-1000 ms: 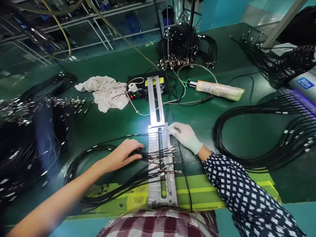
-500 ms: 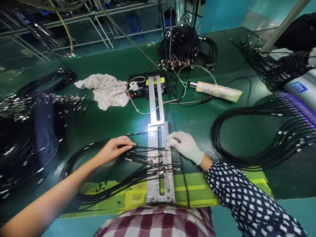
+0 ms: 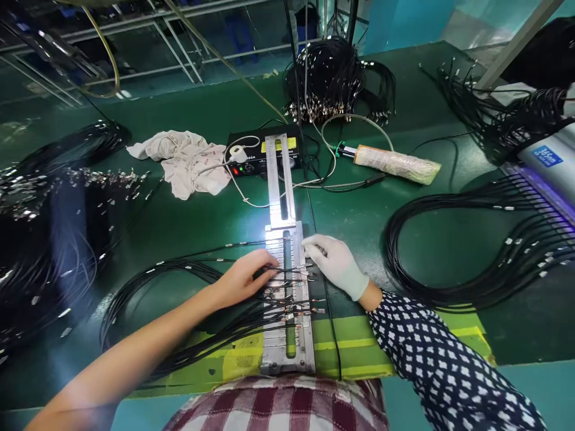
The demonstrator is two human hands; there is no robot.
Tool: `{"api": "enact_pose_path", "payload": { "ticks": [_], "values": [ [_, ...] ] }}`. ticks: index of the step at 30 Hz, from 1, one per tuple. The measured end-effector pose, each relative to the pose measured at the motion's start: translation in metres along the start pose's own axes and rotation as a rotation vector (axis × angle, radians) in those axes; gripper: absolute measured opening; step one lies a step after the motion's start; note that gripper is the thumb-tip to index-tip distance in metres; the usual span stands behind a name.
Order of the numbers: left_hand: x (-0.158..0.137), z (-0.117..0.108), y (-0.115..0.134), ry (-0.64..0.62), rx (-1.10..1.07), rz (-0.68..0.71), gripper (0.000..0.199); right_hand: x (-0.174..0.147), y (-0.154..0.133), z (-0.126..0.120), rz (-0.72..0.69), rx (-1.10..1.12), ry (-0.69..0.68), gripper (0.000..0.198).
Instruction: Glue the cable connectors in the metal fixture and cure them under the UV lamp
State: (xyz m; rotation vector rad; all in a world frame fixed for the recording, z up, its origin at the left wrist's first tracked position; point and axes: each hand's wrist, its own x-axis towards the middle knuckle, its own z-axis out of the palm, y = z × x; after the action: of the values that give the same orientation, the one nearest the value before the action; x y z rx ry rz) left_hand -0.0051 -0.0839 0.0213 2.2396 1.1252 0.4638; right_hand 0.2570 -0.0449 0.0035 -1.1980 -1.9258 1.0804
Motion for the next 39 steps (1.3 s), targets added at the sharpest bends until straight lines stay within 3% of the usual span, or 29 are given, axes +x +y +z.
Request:
{"api": "enact_pose_path", "payload": {
  "ticks": [5,8,11,13,16,20,24,32,35,39],
  "values": [
    [0.001,-0.005,-0.002,0.139,-0.083,-0.062,0.014,-0.002,0.006,-0.004,-0.119,0.053,0.029,0.042],
    [0.006,-0.004,-0.004,0.199,0.009,-0.113,0.015,-0.001,0.004,-0.003,-0.140,0.024,-0.014,0.033],
    [0.018,0.006,0.002,0.203,0.106,-0.056,0.016,0.000,0.000,0.000,-0.131,-0.025,-0.023,0.020],
    [0.028,0.015,0.008,0.167,0.154,0.031,0.024,0.001,-0.001,0.002,-0.130,-0.052,-0.024,0.019],
    [0.041,0.025,0.015,0.113,0.207,0.124,0.021,0.002,0.000,0.001,-0.127,-0.094,-0.016,0.021],
    [0.048,0.029,0.015,0.160,0.257,0.094,0.027,0.003,0.001,0.002,-0.153,-0.143,-0.007,0.017],
    [0.034,0.017,0.001,0.209,0.330,0.062,0.026,0.003,0.002,0.005,-0.199,-0.166,-0.017,0.006],
    [-0.051,-0.028,-0.048,0.246,0.687,-0.067,0.017,0.006,0.003,0.008,-0.185,-0.156,-0.028,0.008],
    [-0.044,-0.018,-0.039,0.227,0.734,-0.033,0.022,0.006,0.003,0.007,-0.192,-0.163,-0.029,0.001],
    [-0.006,0.004,-0.018,0.198,0.489,0.062,0.019,0.004,0.002,0.005,-0.140,-0.136,-0.028,0.014]
  ]
}}
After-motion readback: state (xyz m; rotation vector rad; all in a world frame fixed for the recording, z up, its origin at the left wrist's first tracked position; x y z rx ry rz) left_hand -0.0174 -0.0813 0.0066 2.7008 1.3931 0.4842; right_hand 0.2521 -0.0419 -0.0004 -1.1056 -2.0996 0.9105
